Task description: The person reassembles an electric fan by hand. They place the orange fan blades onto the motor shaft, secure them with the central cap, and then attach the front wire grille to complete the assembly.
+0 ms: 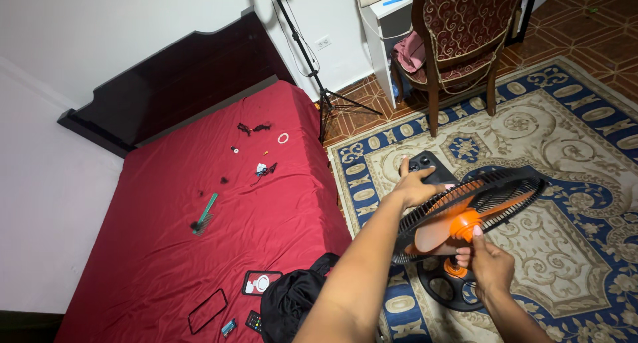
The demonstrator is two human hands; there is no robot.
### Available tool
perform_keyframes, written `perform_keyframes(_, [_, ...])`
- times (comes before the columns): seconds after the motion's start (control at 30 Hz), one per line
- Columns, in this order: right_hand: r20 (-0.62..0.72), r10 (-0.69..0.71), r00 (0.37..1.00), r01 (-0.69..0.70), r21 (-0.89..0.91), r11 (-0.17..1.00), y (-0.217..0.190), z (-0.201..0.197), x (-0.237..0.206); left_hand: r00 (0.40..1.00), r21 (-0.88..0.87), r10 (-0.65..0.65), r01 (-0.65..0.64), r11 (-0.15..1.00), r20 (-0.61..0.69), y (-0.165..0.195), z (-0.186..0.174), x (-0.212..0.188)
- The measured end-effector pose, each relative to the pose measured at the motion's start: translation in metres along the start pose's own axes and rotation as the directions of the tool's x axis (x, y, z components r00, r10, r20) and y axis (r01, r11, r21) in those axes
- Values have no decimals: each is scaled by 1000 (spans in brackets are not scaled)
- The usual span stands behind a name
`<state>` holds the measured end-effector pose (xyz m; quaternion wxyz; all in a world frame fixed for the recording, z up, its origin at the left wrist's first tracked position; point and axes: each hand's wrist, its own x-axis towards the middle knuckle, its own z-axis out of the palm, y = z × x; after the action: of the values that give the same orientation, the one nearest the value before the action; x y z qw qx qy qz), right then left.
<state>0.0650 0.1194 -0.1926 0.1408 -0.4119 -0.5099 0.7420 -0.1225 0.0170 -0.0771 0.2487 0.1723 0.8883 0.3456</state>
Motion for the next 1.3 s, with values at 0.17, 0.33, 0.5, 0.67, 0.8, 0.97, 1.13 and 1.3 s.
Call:
perform_keyframes(0.17, [-33, -11, 999, 12, 44, 999, 4, 2, 1, 998, -113, 1, 6, 994, 62, 42, -22, -27])
perform_keyframes(0.33, [-73, -21, 997, 21, -6, 1000, 0, 6, -2, 868, 61, 317, -318, 946, -383, 85, -20, -121])
perform_keyframes(0.5, [-103, -25, 994, 8, -155, 988, -5, 5, -5, 404, 215, 592, -670, 710, -697, 79, 48, -214])
perform_keyframes(0.67, [-51, 24, 998, -25, -22, 999, -6, 5, 2, 768, -424, -53, -294, 857, -638, 18, 139, -212])
perform_keyframes(0.8, [-35, 2, 999, -1, 27, 1000, -8, 2, 0, 713, -799, -518, -97, 593, -472, -17, 165, -161])
perform_keyframes(0.97, [-42, -17, 999, 17, 3, 1000, -15, -2, -7, 822, -896, -388, -298, 328, -416, -17, 147, -140])
perform_keyframes(1.13, [-38, 3, 999, -4, -30, 1000, -22, -7, -6, 880, -776, -153, -301, 555, -451, -9, 120, -130])
perform_keyframes(1.3, [-21, -27, 999, 28, 56, 998, -28, -5, -4, 905, -843, -187, -259, 472, -383, -7, 111, -116])
